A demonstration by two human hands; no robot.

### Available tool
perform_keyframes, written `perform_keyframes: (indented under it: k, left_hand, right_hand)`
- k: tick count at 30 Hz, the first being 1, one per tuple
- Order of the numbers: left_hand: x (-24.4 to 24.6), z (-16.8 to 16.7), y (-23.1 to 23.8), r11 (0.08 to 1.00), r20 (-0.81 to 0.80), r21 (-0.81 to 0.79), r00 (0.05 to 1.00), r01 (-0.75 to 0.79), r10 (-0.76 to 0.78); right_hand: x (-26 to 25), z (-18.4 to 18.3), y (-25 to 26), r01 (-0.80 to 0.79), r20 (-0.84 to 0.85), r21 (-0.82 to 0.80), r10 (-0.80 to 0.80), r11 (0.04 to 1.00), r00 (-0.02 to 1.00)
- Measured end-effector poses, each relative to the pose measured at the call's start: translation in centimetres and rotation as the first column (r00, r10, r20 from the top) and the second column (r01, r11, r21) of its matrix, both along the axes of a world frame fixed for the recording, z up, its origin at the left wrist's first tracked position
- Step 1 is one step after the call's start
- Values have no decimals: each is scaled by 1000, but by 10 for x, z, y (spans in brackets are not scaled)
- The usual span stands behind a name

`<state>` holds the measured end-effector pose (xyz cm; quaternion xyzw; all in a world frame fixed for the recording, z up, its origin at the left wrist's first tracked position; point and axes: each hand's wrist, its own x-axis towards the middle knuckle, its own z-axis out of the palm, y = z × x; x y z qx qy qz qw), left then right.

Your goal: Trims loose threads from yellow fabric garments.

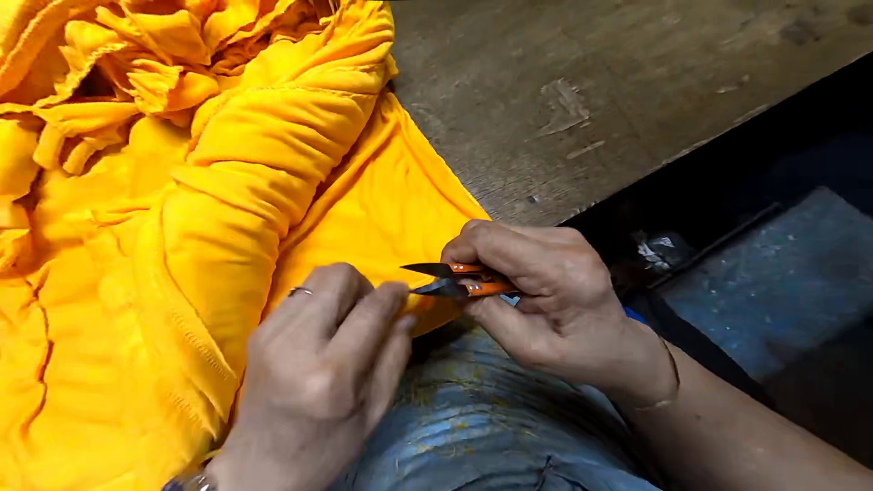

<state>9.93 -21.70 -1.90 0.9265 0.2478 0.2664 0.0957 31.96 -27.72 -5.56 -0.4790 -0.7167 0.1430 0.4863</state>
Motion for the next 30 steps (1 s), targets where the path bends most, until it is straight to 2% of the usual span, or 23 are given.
perform_keyframes:
  k: [2,5,8,11,14,16,20,22,24,27,30]
  left_hand:
    - [2,-8,-1,998,62,-58,998,5,-1]
    - [-9,-3,0,986,180,-165,983,-4,34]
    - [-25,-1,2,955,307,-286,936,-83,173]
    - [-35,-7,1,879,393,-457,856,-133,334]
    - [-35,-19,-3,827,385,-538,826,-162,412]
    - [-31,-24,-7,805,340,-567,839,-177,424]
    - [-21,-28,-6,880,161,-368,911,-301,379]
    - [-19,-30,-1,892,132,-315,915,-325,381]
    - [-19,-31,6,874,158,-397,917,-281,367]
    - [-18,-29,13,770,231,-621,903,-150,362]
    - [-16,-24,14,770,203,-626,927,-125,316]
  right_hand:
    - [0,2,1,8,-14,6,-8,1000,1000]
    - [2,-1,-6,29,3,-8,-29,1000,1000]
    - [3,-14,-16,-13,19,-87,15,996,1000]
    - [-1,-25,-26,-68,83,-156,81,985,993]
    - [-13,-26,-22,77,62,-95,-71,993,996]
    - [-21,-22,-14,150,110,-57,-143,987,984]
    - [-38,-28,1,157,250,-53,-139,986,958]
    - [-42,-32,2,143,250,-31,-131,989,959]
    - [-40,-34,0,131,185,-24,-125,991,975]
    - [-30,-38,-8,124,94,-37,-120,992,988]
    - [-25,-40,-17,37,116,22,-40,999,992]
